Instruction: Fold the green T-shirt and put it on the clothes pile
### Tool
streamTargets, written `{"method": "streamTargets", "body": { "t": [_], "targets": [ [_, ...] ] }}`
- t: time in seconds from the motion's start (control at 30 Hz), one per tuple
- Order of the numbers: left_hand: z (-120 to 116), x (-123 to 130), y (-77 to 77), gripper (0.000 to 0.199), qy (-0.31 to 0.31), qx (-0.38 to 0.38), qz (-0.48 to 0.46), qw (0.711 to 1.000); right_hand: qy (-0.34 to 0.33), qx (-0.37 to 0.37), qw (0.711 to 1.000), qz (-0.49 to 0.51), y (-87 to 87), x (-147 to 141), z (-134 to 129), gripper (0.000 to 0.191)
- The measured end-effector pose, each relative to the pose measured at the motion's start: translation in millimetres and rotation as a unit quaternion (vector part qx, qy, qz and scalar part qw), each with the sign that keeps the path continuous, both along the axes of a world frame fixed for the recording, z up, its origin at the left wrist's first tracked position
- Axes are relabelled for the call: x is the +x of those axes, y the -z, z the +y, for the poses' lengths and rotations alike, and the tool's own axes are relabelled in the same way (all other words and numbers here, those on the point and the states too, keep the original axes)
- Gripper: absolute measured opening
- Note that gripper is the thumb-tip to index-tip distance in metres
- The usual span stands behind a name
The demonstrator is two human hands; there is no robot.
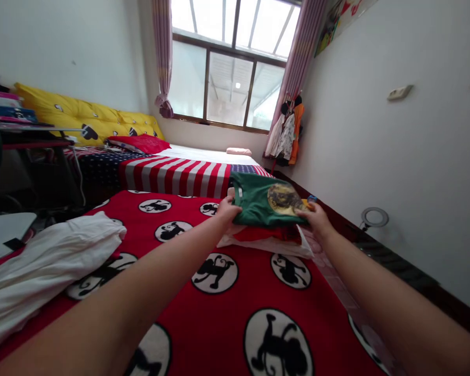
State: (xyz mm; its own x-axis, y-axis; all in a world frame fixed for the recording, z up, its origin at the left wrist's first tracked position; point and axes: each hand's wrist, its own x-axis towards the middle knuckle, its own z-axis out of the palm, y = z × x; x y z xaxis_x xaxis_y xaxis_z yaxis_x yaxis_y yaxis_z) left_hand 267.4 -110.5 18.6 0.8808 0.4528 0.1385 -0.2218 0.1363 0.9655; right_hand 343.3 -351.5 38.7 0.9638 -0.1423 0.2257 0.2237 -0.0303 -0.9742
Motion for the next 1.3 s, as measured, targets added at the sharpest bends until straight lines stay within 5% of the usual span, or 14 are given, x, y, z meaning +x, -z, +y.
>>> {"method": "streamTargets", "body": {
  "t": [0.1,0.17,0.37,0.5,0.6,0.7,0.8,0.9,1.0,1.13,1.3],
  "targets": [
    [0,2,54.2,0.051,-0.027,0.005,0.030,0.999,0.015,-0.042,0.997,0.060,63.1,0,-3,0.047],
    [4,3,69.9,0.053,-0.036,0.021,0.029,0.999,0.020,-0.063,0.996,0.065,82.7,-1,-6,0.046],
    [16,1,66.8,0.048,-0.083,0.137,0.027,0.987,0.040,-0.175,0.984,0.020,74.9,-3,-13,0.036],
    [18,-21,68.0,0.044,-0.126,0.235,0.046,0.963,0.099,-0.258,0.959,-0.052,69.6,-34,-4,0.030],
    [17,-56,73.0,0.042,-0.129,0.288,0.045,0.948,0.097,-0.303,0.942,-0.111,82.0,-86,14,0.030],
    [12,-108,78.7,0.035,-0.095,0.325,0.032,0.941,-0.046,-0.388,0.908,-0.151,104.2,-157,35,0.030],
    [11,-170,83.3,0.027,-0.020,0.374,0.012,0.927,-0.194,-0.458,0.863,-0.085,118.5,-225,53,0.048],
    [15,-232,87.8,0.031,0.080,0.444,0.030,0.892,-0.254,-0.539,0.801,-0.059,118.5,-269,60,0.065],
    [20,-283,94.2,0.048,0.144,0.524,0.093,0.834,-0.237,-0.583,0.772,-0.091,115.6,-285,61,0.062],
    [21,-318,102.5,0.053,0.148,0.611,0.108,0.770,-0.205,-0.589,0.774,-0.110,118.0,-285,61,0.058],
    [18,-325,108.8,0.049,0.123,0.617,0.087,0.773,-0.199,-0.588,0.775,-0.121,121.2,-283,61,0.056]
  ]
}}
